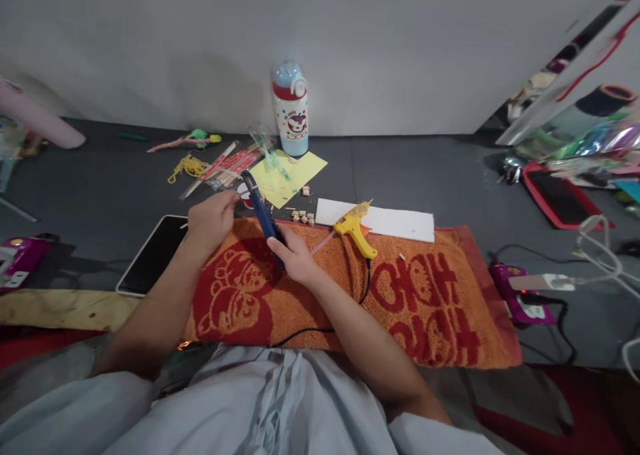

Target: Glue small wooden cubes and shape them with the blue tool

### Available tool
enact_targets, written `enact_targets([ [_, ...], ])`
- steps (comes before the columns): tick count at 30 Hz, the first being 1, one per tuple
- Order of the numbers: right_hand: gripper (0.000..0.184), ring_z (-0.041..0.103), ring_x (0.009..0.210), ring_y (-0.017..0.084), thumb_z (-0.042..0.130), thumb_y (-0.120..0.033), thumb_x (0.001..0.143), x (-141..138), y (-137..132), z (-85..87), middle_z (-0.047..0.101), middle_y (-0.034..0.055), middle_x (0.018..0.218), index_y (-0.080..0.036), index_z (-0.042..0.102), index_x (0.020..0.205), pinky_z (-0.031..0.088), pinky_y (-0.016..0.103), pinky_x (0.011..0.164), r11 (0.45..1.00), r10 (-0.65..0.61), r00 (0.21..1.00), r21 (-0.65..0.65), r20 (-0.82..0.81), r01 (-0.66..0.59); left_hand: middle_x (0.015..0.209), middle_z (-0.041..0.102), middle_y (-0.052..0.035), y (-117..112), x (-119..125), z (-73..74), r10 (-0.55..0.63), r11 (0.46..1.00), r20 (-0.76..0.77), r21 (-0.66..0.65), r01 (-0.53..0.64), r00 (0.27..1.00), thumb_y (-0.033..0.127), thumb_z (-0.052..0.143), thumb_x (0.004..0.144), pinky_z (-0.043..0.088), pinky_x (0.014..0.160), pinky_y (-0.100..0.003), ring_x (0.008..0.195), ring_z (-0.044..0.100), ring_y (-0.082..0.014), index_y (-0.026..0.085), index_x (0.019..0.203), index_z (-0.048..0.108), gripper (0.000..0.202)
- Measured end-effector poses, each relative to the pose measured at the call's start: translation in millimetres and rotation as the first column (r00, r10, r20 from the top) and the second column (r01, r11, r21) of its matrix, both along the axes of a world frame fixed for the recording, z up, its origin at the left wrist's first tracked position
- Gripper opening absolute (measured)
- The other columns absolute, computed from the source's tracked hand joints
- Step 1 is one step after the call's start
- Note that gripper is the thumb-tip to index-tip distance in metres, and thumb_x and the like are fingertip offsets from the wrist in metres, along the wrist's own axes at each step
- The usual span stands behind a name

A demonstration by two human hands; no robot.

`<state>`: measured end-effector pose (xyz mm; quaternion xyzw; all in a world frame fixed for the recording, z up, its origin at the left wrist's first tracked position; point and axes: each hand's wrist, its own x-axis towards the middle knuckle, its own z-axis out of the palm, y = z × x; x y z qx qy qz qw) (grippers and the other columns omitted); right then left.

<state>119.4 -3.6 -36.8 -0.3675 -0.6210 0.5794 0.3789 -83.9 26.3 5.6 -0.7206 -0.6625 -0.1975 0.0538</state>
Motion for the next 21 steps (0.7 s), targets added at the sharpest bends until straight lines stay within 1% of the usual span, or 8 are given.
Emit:
enact_targets([
  [4, 0.055, 0.058, 0.091, 0.022, 0.047, -0.061, 0.086, 0.8, 0.7, -0.9, 0.063, 0.0073, 0.093, -0.017, 0.055, 0.116, 0.049, 0.036, 0.079, 1.0, 0.005, 1.0, 0.006, 0.004, -0.005, 0.093, 0.071, -0.0068, -2.2, 3.9, -4.3, 0.014, 1.0, 0.113, 0.023, -0.016, 0.993, 0.032, 0.035, 0.094, 0.04, 0.07, -0.028, 0.086, 0.064, -0.02, 0.02, 0.097, 0.065, 0.032],
  [7, 0.054, 0.058, 0.092, 0.022, 0.047, -0.059, 0.086, 1.0, 1.0, -1.1, 0.063, 0.0081, 0.095, -0.016, 0.055, 0.116, 0.049, 0.036, 0.08, 1.0, 0.013, 1.0, 0.01, 0.006, -0.013, 0.09, 0.07, -0.0064, -3.5, 5.6, -6.0, -0.007, 0.999, 0.186, 0.042, -0.001, 0.982, 0.032, 0.036, 0.094, 0.039, 0.071, -0.027, 0.083, 0.063, -0.0188, 0.02, 0.096, 0.066, 0.032],
  [13, 0.052, 0.057, 0.094, 0.023, 0.048, -0.057, 0.086, 1.8, 1.0, 0.4, 0.063, 0.0076, 0.098, -0.017, 0.055, 0.118, 0.049, 0.036, 0.081, 1.0, 0.019, 1.0, 0.013, 0.016, -0.019, 0.077, 0.066, -0.0043, -3.2, 6.7, -8.6, -0.019, 0.997, 0.233, 0.071, 0.002, 0.972, 0.035, 0.036, 0.094, 0.036, 0.065, -0.026, 0.072, 0.059, -0.0167, 0.02, 0.088, 0.064, 0.033],
  [17, 0.052, 0.058, 0.096, 0.023, 0.048, -0.056, 0.086, 1.6, 0.5, 1.3, 0.063, 0.0084, 0.101, -0.016, 0.055, 0.119, 0.05, 0.036, 0.081, 1.0, 0.018, 1.0, 0.012, 0.004, -0.018, 0.075, 0.065, -0.0036, -2.9, 7.7, -10.3, -0.036, 0.996, 0.277, 0.083, 0.013, 0.96, 0.037, 0.036, 0.094, 0.036, 0.065, -0.025, 0.07, 0.057, -0.0159, 0.019, 0.087, 0.063, 0.033],
  [21, 0.053, 0.058, 0.096, 0.023, 0.049, -0.055, 0.086, 1.1, 0.5, 2.1, 0.064, 0.009, 0.101, -0.015, 0.054, 0.12, 0.05, 0.036, 0.081, 1.0, 0.022, 1.0, 0.012, 0.0, -0.022, 0.077, 0.066, -0.0053, -2.3, 7.5, -10.8, -0.029, 0.997, 0.288, 0.071, 0.008, 0.957, 0.037, 0.035, 0.094, 0.037, 0.065, -0.026, 0.072, 0.059, -0.0177, 0.018, 0.088, 0.063, 0.035],
])
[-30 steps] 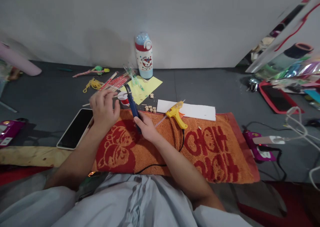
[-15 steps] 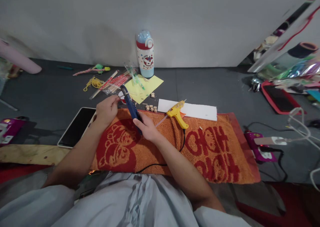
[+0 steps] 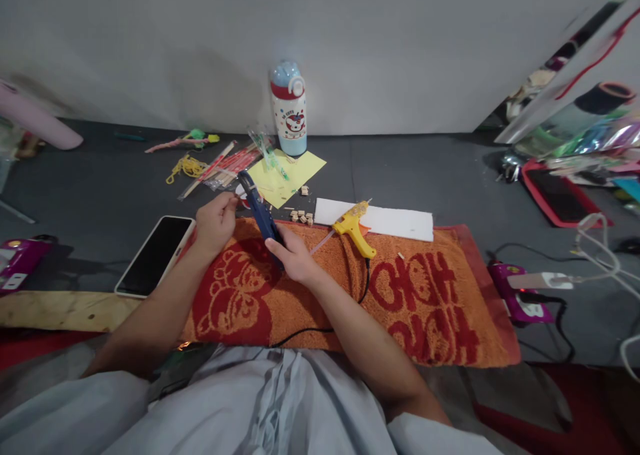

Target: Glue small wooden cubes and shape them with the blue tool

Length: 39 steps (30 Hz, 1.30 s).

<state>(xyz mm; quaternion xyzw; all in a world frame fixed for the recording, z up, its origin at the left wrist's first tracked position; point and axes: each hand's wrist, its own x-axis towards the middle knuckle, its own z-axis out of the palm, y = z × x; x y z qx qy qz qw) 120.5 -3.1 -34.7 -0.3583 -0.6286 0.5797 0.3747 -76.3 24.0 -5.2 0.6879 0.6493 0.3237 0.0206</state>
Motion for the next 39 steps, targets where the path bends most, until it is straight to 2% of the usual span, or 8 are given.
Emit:
enact_targets([
  [3, 0.054, 0.058, 0.097, 0.023, 0.049, -0.056, 0.086, -1, 0, 0.6, 0.064, 0.0085, 0.101, -0.016, 0.054, 0.122, 0.05, 0.036, 0.082, 1.0, -0.015, 1.0, -0.005, 0.01, 0.015, 0.079, 0.068, -0.0058, 0, -1, 2.2, 0.01, 0.999, -0.025, -0.033, -0.011, 1.0, 0.037, 0.037, 0.094, 0.038, 0.067, -0.027, 0.074, 0.06, -0.0184, 0.019, 0.089, 0.064, 0.033],
  [6, 0.052, 0.058, 0.099, 0.022, 0.047, -0.054, 0.088, 0, 0, 2.2, 0.065, 0.0084, 0.105, -0.016, 0.054, 0.123, 0.049, 0.036, 0.086, 1.0, -0.005, 1.0, -0.017, 0.018, 0.005, 0.087, 0.07, -0.0058, 0, -3, 5.5, 0.033, 0.998, -0.047, -0.049, -0.036, 0.998, 0.037, 0.04, 0.093, 0.041, 0.07, -0.026, 0.078, 0.063, -0.0181, 0.019, 0.099, 0.064, 0.031],
  [9, 0.048, 0.058, 0.104, 0.021, 0.047, -0.051, 0.09, 4, 0, 5.9, 0.063, 0.0076, 0.114, -0.018, 0.053, 0.124, 0.046, 0.038, 0.094, 1.0, 0.017, 0.999, 0.024, 0.029, -0.018, 0.103, 0.07, -0.0071, -1, -5, 6.2, -0.034, 0.999, -0.036, 0.033, 0.035, 0.999, 0.036, 0.039, 0.093, 0.044, 0.082, -0.027, 0.094, 0.063, -0.0182, 0.02, 0.107, 0.062, 0.032],
  [12, 0.049, 0.057, 0.108, 0.024, 0.048, -0.051, 0.09, 11, 0, 11.9, 0.062, 0.0091, 0.12, -0.018, 0.051, 0.126, 0.045, 0.04, 0.097, 0.994, 0.006, 0.995, 0.108, 0.096, -0.016, 0.105, 0.07, -0.0064, -2, -7, 4.2, -0.084, 0.992, -0.034, 0.092, 0.086, 0.996, 0.035, 0.039, 0.093, 0.044, 0.089, -0.028, 0.1, 0.063, -0.0182, 0.021, 0.101, 0.064, 0.03],
  [16, 0.055, 0.056, 0.11, 0.029, 0.053, -0.05, 0.087, 22, 0, 21.2, 0.06, 0.0146, 0.121, -0.014, 0.049, 0.127, 0.044, 0.045, 0.097, 0.976, -0.046, 0.978, 0.219, 0.204, 0.0, 0.096, 0.071, -0.0046, -6, -1, 5.8, -0.051, 0.995, 0.011, 0.084, 0.05, 0.999, 0.029, 0.042, 0.09, 0.046, 0.084, -0.027, 0.093, 0.064, -0.0172, 0.021, 0.095, 0.065, 0.025],
  [22, 0.06, 0.054, 0.11, 0.034, 0.054, -0.052, 0.085, 27, -1, 27.8, 0.057, 0.0195, 0.119, -0.013, 0.045, 0.129, 0.043, 0.052, 0.096, 0.938, -0.122, 0.939, 0.347, 0.32, 0.003, 0.088, 0.071, -0.0017, -17, 17, 18.4, -0.029, 0.997, 0.161, 0.07, 0.018, 0.986, 0.024, 0.045, 0.087, 0.046, 0.077, -0.024, 0.081, 0.064, -0.0139, 0.019, 0.089, 0.064, 0.019],
  [29, 0.066, 0.053, 0.112, 0.035, 0.052, -0.054, 0.085, 25, -1, 25.0, 0.054, 0.0226, 0.12, -0.009, 0.04, 0.131, 0.042, 0.052, 0.098, 0.917, -0.181, 0.907, 0.398, 0.38, 0.016, 0.083, 0.067, -0.001, -17, 25, 14.6, -0.043, 0.999, 0.34, 0.015, 0.04, 0.939, 0.028, 0.047, 0.087, 0.048, 0.071, -0.024, 0.076, 0.063, -0.0138, 0.018, 0.089, 0.059, 0.015],
  [39, 0.072, 0.051, 0.116, 0.036, 0.05, -0.058, 0.085, 21, -3, 22.1, 0.053, 0.0244, 0.123, -0.006, 0.038, 0.134, 0.04, 0.054, 0.102, 0.902, -0.232, 0.87, 0.43, 0.434, 0.026, 0.079, 0.064, -0.0004, -17, 27, 9.7, -0.071, 0.998, 0.433, 0.031, 0.063, 0.899, 0.031, 0.05, 0.088, 0.049, 0.068, -0.023, 0.073, 0.062, -0.0128, 0.019, 0.089, 0.058, 0.014],
])
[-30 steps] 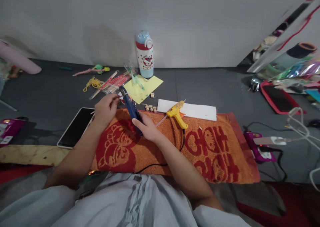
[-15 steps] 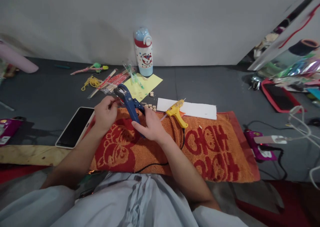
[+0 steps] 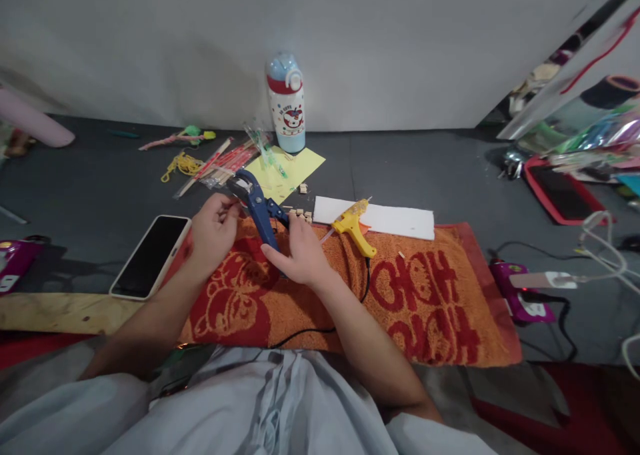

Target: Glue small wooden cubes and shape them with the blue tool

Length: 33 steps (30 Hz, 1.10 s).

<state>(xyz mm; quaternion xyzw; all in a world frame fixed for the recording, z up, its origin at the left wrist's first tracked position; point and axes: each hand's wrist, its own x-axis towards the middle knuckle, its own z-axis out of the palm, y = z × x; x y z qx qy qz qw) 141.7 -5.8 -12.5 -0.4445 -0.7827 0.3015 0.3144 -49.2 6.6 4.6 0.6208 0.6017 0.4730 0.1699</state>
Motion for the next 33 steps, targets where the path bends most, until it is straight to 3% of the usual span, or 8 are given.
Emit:
enact_targets([
  [5, 0.07, 0.052, 0.116, 0.035, 0.051, -0.056, 0.085, 4, 1, 3.3, 0.054, 0.0236, 0.125, -0.006, 0.041, 0.133, 0.041, 0.053, 0.101, 0.997, 0.032, 0.998, -0.073, -0.054, -0.036, 0.078, 0.064, 0.0001, 1, 1, 2.5, -0.011, 1.0, 0.014, 0.005, 0.011, 1.0, 0.028, 0.051, 0.087, 0.048, 0.067, -0.022, 0.072, 0.062, -0.0122, 0.018, 0.087, 0.058, 0.013],
  [8, 0.064, 0.054, 0.117, 0.032, 0.051, -0.056, 0.086, 10, 3, 3.5, 0.056, 0.0181, 0.127, -0.012, 0.044, 0.132, 0.041, 0.049, 0.103, 0.978, 0.104, 0.977, -0.161, -0.186, -0.135, 0.077, 0.066, 0.0003, 2, -4, 4.6, -0.016, 0.999, -0.044, 0.028, 0.018, 0.999, 0.026, 0.052, 0.085, 0.047, 0.067, -0.022, 0.071, 0.062, -0.0119, 0.018, 0.085, 0.061, 0.012],
  [11, 0.07, 0.051, 0.123, 0.032, 0.051, -0.063, 0.084, 16, 6, 0.4, 0.054, 0.0156, 0.133, -0.015, 0.045, 0.134, 0.039, 0.047, 0.107, 0.953, 0.144, 0.943, -0.216, -0.299, -0.214, 0.077, 0.068, 0.0003, 4, -13, 4.9, -0.038, 0.999, -0.065, 0.037, 0.04, 0.997, 0.022, 0.054, 0.083, 0.047, 0.066, -0.023, 0.069, 0.063, -0.012, 0.018, 0.087, 0.064, 0.012],
  [15, 0.076, 0.051, 0.124, 0.031, 0.049, -0.069, 0.081, 19, 7, -3.0, 0.055, 0.0133, 0.134, -0.017, 0.045, 0.136, 0.039, 0.044, 0.107, 0.914, 0.229, 0.889, -0.226, -0.396, -0.336, 0.068, 0.067, 0.0001, 7, -21, 2.5, -0.097, 0.993, 0.05, 0.078, 0.093, 0.994, 0.028, 0.06, 0.082, 0.047, 0.059, -0.023, 0.059, 0.061, -0.0115, 0.018, 0.083, 0.063, 0.011],
  [18, 0.078, 0.05, 0.126, 0.03, 0.049, -0.07, 0.081, 19, 7, -2.4, 0.053, 0.0126, 0.137, -0.017, 0.043, 0.138, 0.039, 0.043, 0.108, 0.897, 0.289, 0.853, -0.188, -0.434, -0.4, 0.059, 0.062, 0.001, 9, -20, 1.7, -0.199, 0.979, 0.24, 0.082, 0.185, 0.95, 0.045, 0.062, 0.083, 0.038, 0.044, -0.021, 0.042, 0.048, -0.0081, 0.019, 0.081, 0.059, 0.026],
  [21, 0.079, 0.049, 0.128, 0.03, 0.05, -0.069, 0.081, 19, 7, -0.6, 0.052, 0.0129, 0.138, -0.017, 0.041, 0.14, 0.037, 0.044, 0.11, 0.909, 0.294, 0.873, -0.167, -0.39, -0.381, 0.055, 0.059, 0.0023, 10, -18, 3.6, -0.233, 0.972, 0.347, 0.059, 0.227, 0.908, 0.054, 0.064, 0.08, 0.029, 0.037, -0.021, 0.036, 0.037, -0.006, 0.02, 0.079, 0.055, 0.035],
  [25, 0.079, 0.048, 0.129, 0.031, 0.049, -0.068, 0.082, 21, 7, 0.8, 0.051, 0.0154, 0.138, -0.015, 0.04, 0.14, 0.037, 0.045, 0.11, 0.94, 0.255, 0.92, -0.145, -0.297, -0.307, 0.059, 0.06, 0.0006, 10, -17, 7.6, -0.212, 0.977, 0.286, 0.034, 0.211, 0.934, 0.052, 0.062, 0.081, 0.037, 0.043, -0.022, 0.043, 0.047, -0.0077, 0.019, 0.076, 0.054, 0.034],
  [33, 0.069, 0.05, 0.127, 0.031, 0.046, -0.06, 0.089, 21, 9, -0.2, 0.053, 0.017, 0.137, -0.013, 0.04, 0.139, 0.037, 0.048, 0.109, 0.959, 0.211, 0.954, -0.141, -0.214, -0.244, 0.07, 0.067, -0.0016, 10, -17, 14.1, -0.136, 0.991, 0.084, 0.001, 0.136, 0.987, 0.023, 0.053, 0.085, 0.049, 0.065, -0.023, 0.064, 0.064, -0.0124, 0.017, 0.081, 0.061, 0.011],
])
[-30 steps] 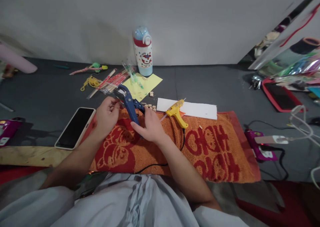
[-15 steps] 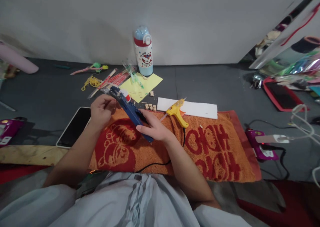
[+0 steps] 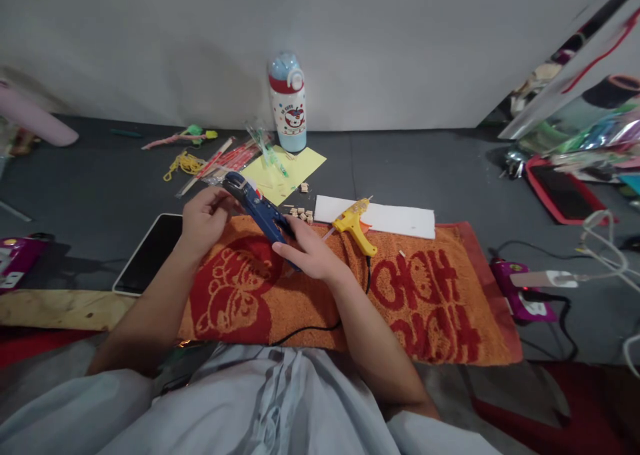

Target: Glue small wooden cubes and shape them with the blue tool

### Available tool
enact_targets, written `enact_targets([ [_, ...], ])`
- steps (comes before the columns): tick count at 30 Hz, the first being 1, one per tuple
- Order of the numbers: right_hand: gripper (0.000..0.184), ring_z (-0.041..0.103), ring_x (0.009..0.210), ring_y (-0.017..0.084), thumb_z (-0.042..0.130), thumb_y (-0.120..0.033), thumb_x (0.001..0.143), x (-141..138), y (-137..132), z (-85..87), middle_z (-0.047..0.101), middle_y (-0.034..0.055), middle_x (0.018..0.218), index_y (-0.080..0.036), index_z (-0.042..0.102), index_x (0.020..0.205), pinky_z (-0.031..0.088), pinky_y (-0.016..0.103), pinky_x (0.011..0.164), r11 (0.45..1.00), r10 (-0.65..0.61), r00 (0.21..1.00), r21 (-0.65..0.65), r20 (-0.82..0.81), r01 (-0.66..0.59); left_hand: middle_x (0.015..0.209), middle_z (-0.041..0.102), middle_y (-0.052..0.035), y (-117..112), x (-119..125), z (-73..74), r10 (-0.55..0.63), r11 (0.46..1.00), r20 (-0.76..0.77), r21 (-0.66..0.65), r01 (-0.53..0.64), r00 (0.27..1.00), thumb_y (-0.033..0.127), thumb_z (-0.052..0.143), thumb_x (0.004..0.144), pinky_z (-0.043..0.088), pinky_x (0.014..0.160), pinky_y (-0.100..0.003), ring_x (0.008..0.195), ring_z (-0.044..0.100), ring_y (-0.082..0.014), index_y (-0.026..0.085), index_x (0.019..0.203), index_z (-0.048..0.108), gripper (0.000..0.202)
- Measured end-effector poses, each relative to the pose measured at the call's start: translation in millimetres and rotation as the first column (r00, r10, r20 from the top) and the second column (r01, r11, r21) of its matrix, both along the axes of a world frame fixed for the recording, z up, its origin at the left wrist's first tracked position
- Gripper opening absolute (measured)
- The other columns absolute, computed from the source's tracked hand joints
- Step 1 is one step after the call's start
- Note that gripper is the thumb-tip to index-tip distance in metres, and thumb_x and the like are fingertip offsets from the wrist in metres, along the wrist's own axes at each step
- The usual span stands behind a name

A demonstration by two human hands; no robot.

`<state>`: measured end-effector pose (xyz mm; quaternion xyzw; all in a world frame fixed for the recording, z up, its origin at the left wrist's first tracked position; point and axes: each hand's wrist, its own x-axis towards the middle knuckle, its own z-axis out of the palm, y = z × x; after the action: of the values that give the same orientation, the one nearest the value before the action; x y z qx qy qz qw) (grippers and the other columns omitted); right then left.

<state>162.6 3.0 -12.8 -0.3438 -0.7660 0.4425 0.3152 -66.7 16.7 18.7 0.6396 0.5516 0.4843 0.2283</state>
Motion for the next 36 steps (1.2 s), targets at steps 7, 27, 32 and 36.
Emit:
enact_targets([
  [7, 0.069, 0.051, 0.125, 0.031, 0.041, -0.063, 0.089, -1, 1, 0.4, 0.056, 0.0166, 0.133, -0.014, 0.044, 0.137, 0.037, 0.049, 0.108, 0.999, -0.021, 0.999, -0.026, 0.03, 0.021, 0.077, 0.072, -0.0013, 0, -2, -0.7, 0.076, 0.997, -0.15, 0.031, -0.073, 0.986, 0.02, 0.052, 0.083, 0.05, 0.072, -0.024, 0.071, 0.066, -0.0129, 0.017, 0.091, 0.067, 0.017],
  [27, 0.054, 0.056, 0.116, 0.028, 0.042, -0.05, 0.093, -1, 4, -1.1, 0.061, 0.0171, 0.125, -0.012, 0.05, 0.13, 0.04, 0.045, 0.103, 0.999, -0.045, 0.997, -0.013, 0.064, 0.046, 0.082, 0.073, -0.0029, 3, -13, -7.2, 0.067, 0.998, -0.274, 0.024, -0.063, 0.959, 0.029, 0.048, 0.088, 0.049, 0.077, -0.024, 0.079, 0.066, -0.0156, 0.017, 0.1, 0.07, 0.028],
  [32, 0.05, 0.057, 0.112, 0.029, 0.045, -0.049, 0.09, -7, 4, -4.8, 0.063, 0.0147, 0.121, -0.016, 0.053, 0.127, 0.04, 0.046, 0.102, 0.993, -0.102, 0.995, -0.052, 0.014, 0.102, 0.105, 0.068, -0.0091, -1, -6, -8.3, 0.184, 0.977, -0.351, 0.169, -0.131, 0.918, 0.031, 0.053, 0.086, 0.044, 0.094, -0.034, 0.102, 0.061, -0.022, 0.019, 0.105, 0.064, 0.026],
  [36, 0.052, 0.057, 0.111, 0.027, 0.044, -0.051, 0.089, -20, 3, -10.7, 0.062, 0.013, 0.121, -0.015, 0.051, 0.127, 0.04, 0.043, 0.101, 0.977, -0.181, 0.978, -0.135, -0.098, 0.168, 0.095, 0.065, -0.0106, -12, 11, -6.2, 0.259, 0.95, -0.355, 0.261, -0.171, 0.898, 0.036, 0.055, 0.084, 0.043, 0.09, -0.035, 0.094, 0.058, -0.022, 0.017, 0.093, 0.061, 0.021],
])
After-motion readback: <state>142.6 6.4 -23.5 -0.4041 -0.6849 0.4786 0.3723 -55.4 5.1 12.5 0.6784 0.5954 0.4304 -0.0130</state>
